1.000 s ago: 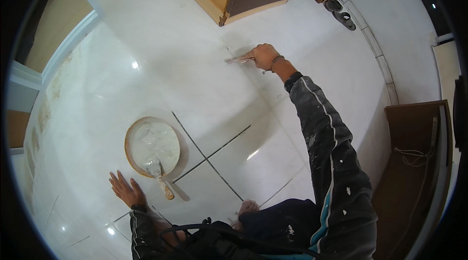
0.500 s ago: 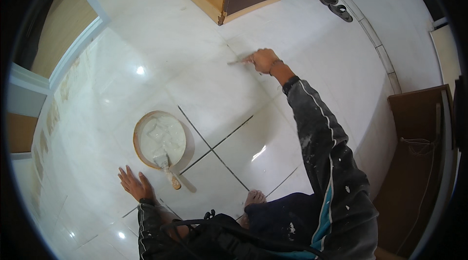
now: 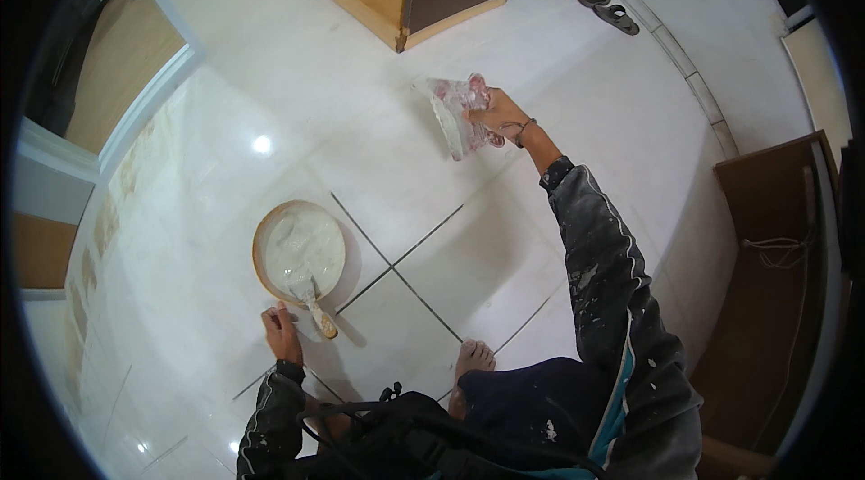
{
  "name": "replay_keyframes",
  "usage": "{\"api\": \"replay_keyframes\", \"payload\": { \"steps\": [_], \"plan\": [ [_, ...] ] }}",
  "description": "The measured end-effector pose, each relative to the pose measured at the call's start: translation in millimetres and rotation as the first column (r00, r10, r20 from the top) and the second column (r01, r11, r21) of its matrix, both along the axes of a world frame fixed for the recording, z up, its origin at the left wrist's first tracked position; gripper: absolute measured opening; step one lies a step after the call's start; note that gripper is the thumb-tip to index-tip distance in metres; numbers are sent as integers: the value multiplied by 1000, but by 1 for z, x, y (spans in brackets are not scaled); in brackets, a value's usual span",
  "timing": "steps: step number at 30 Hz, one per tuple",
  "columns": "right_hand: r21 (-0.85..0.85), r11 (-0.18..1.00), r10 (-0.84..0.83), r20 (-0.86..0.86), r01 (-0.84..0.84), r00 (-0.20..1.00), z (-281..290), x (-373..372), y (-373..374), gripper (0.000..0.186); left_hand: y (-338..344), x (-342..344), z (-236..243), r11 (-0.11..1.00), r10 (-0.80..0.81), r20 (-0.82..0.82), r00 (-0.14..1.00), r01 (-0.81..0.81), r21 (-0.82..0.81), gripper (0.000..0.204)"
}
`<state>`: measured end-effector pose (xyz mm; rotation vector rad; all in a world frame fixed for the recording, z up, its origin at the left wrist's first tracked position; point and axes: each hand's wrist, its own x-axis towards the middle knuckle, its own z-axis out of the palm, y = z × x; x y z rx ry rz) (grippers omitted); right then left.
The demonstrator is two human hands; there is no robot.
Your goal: The person applies a white grout or filler mixture into the gaps between floor tiles using a putty knife and their hands.
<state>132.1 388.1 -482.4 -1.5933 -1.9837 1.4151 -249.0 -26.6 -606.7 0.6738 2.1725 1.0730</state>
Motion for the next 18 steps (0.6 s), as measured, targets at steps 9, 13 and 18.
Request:
{"api": "replay_keyframes", "payload": {
  "steps": [9, 13, 18],
  "plan": [
    [-29, 983, -178, -387, 182, 905, -25, -27, -74, 24, 26, 42, 44, 999, 36, 979, 200, -33, -30, 21],
    [-31, 968, -231, -502, 250, 833, -42, -59, -131, 26, 25, 33, 102, 999, 34, 976, 217, -36, -27, 19],
    [-156, 981, -190, -664, 115, 723, -27, -100, -173, 27, 37, 32, 143, 962, -215, 812, 542, 261, 81, 34]
  ]
}}
